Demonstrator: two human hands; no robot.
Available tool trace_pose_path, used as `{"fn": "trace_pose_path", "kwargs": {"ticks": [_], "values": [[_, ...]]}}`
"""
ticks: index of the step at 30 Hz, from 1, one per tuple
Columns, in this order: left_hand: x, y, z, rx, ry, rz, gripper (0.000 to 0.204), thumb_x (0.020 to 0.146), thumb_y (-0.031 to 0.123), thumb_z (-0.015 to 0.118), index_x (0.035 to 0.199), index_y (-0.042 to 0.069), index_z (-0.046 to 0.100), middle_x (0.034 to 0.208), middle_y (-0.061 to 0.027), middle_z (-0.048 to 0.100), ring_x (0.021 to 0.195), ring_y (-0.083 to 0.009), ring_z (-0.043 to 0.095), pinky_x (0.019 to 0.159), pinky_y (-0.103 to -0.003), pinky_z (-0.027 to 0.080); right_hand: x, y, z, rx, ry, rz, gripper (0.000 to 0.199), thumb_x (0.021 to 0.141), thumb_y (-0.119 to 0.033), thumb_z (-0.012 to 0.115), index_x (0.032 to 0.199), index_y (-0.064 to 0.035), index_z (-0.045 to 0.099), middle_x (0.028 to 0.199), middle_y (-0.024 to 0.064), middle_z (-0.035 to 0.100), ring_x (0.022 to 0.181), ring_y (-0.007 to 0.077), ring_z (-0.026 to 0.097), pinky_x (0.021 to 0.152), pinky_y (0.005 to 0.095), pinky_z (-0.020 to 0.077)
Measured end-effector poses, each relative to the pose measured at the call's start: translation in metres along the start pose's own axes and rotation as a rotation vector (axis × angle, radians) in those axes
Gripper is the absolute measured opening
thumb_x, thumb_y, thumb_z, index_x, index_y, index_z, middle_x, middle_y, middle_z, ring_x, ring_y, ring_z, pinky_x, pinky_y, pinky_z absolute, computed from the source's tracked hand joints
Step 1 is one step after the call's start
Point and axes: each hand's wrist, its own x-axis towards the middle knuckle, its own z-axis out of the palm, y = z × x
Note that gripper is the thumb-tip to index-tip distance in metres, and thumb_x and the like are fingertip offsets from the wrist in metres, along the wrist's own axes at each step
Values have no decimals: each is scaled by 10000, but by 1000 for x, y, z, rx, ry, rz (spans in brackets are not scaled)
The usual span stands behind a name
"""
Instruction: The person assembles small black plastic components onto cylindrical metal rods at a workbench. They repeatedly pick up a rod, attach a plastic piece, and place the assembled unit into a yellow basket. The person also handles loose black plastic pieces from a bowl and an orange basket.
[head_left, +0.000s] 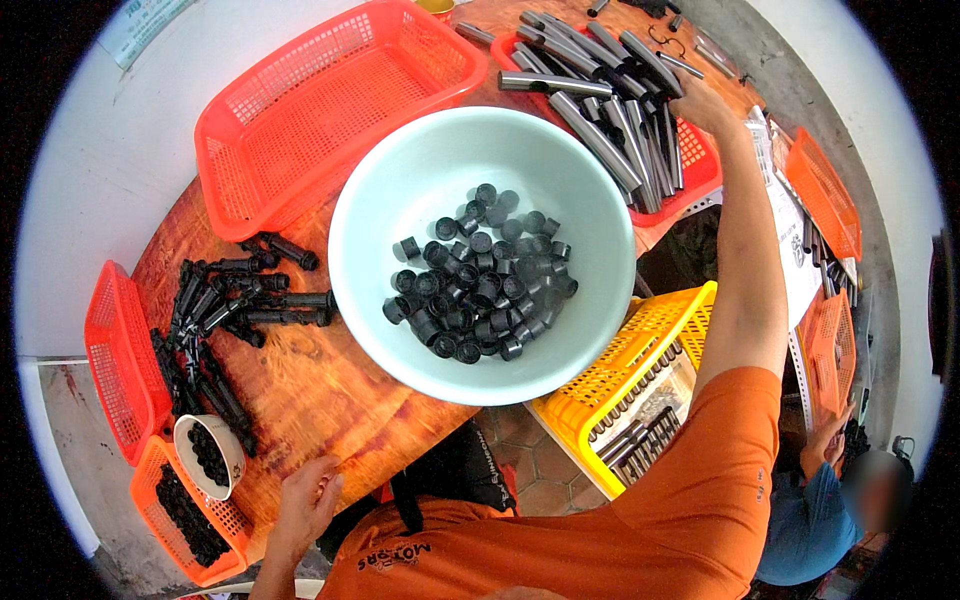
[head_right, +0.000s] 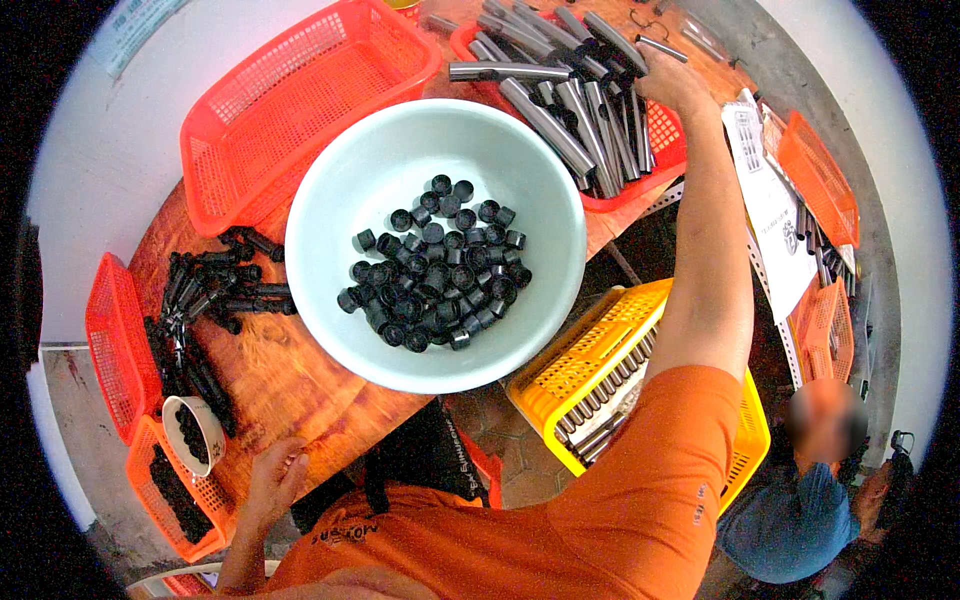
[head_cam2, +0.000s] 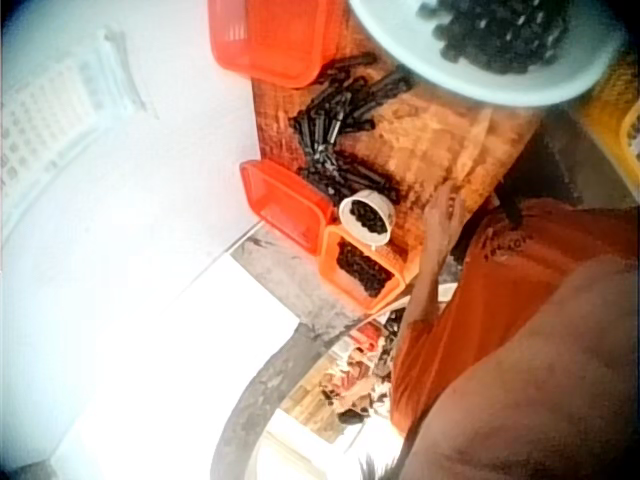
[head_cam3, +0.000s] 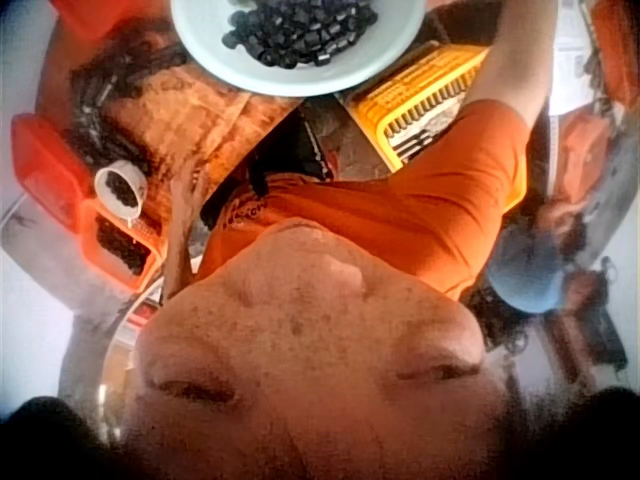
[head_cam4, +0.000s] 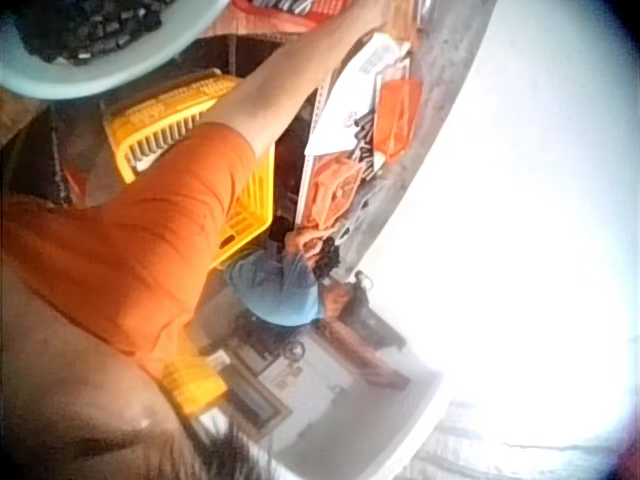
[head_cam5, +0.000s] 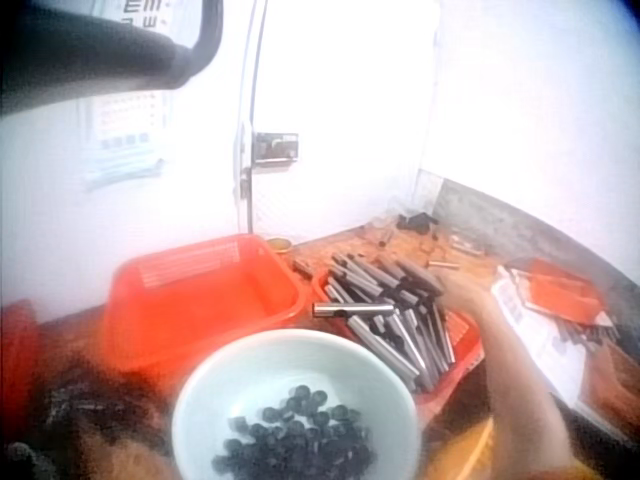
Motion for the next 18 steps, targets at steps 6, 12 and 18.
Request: {"fn": "trace_pose_path", "kwargs": {"ticks": [6,12,18], "values": [[0,2,0,62,9,91,249,878,132,626,1071,-24,606,921,-214,646,801,-298,665,681,-346,521,-3,2,-5,34,-43,64,591,753,-203,627,1323,-118,496,1220,202,595,1150,346,565,941,441,453],[1,23,-4,43,15,112,227,867,126,638,1038,-22,620,928,-215,646,813,-318,663,684,-360,520,-13,8,-6,48,8,42,406,746,-162,614,1138,-59,594,1083,240,636,1041,386,606,884,468,468],[7,40,-5,87,-21,269,225,873,112,628,1058,-14,607,912,-207,637,787,-305,658,678,-338,513,-28,-18,12,66,299,108,397,721,-56,560,1116,-41,599,1014,259,646,981,409,616,859,478,475]]}}
